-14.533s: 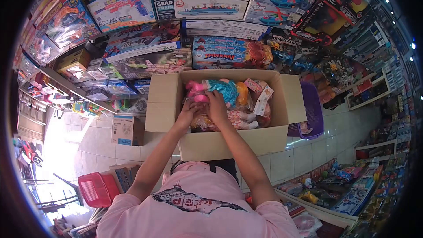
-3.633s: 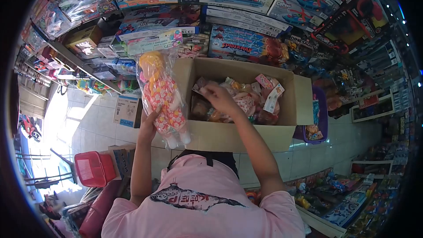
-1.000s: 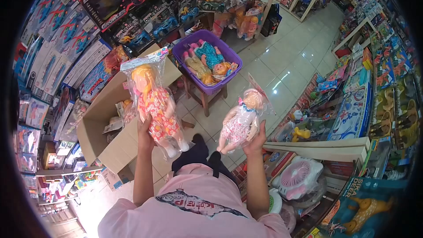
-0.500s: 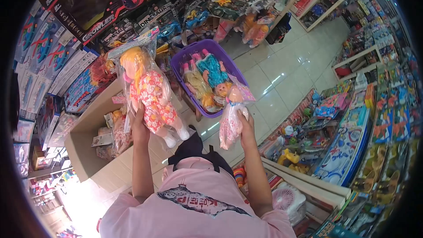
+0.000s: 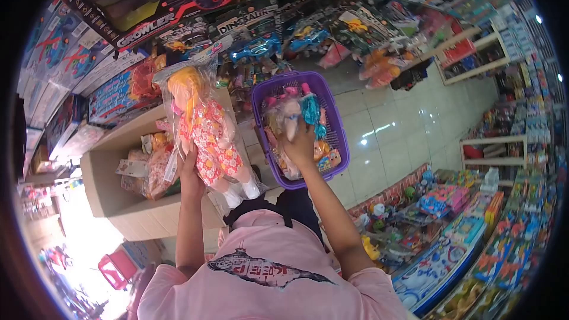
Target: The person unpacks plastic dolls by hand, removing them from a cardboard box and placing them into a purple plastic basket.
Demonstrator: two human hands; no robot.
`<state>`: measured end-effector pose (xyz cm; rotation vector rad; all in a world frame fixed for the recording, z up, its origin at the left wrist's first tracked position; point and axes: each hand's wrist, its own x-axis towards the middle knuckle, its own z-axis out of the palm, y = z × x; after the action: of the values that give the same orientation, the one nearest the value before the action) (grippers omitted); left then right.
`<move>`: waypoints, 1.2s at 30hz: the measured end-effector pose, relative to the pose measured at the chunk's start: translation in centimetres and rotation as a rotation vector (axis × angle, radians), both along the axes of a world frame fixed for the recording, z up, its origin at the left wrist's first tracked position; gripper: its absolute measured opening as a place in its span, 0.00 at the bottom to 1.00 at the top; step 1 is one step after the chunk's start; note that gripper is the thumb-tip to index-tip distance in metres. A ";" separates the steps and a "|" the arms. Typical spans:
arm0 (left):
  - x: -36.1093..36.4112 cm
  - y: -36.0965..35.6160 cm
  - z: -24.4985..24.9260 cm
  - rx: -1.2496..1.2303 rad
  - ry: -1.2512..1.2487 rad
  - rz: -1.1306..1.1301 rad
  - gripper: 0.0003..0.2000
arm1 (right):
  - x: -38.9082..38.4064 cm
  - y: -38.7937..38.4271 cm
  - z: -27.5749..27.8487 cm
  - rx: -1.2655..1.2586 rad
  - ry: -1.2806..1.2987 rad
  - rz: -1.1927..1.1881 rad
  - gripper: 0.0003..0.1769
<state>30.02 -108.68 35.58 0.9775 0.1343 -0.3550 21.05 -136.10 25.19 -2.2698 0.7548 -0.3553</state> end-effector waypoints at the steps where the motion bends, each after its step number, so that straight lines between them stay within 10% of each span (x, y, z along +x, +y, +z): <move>1: -0.5 -0.3 -0.1 0.005 0.000 0.030 0.28 | 0.7 -0.5 -1.7 0.005 0.000 0.030 0.44; 15: -8.8 -7.2 2.3 0.213 -0.051 0.434 0.25 | 5.4 -4.1 -3.1 -0.184 0.218 0.538 0.52; 20: -10.4 -10.3 2.1 0.364 -0.053 0.394 0.26 | 5.5 -8.8 -6.9 0.110 0.071 0.743 0.50; 27: -8.9 -16.8 -2.6 0.404 -0.019 0.115 0.23 | 0.9 -11.9 2.7 0.941 0.027 0.673 0.44; 34: -8.2 -23.3 -12.5 0.441 -0.003 -0.138 0.21 | -3.1 -12.9 0.8 0.640 -0.317 0.205 0.35; 36: -8.7 -23.8 -14.7 1.170 -0.639 -0.158 0.24 | -3.9 -13.7 0.3 0.418 -0.258 0.207 0.36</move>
<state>21.30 -132.46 20.85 2.2177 -0.3700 -0.0573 17.17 -149.76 25.49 -1.8418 0.4107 -0.3465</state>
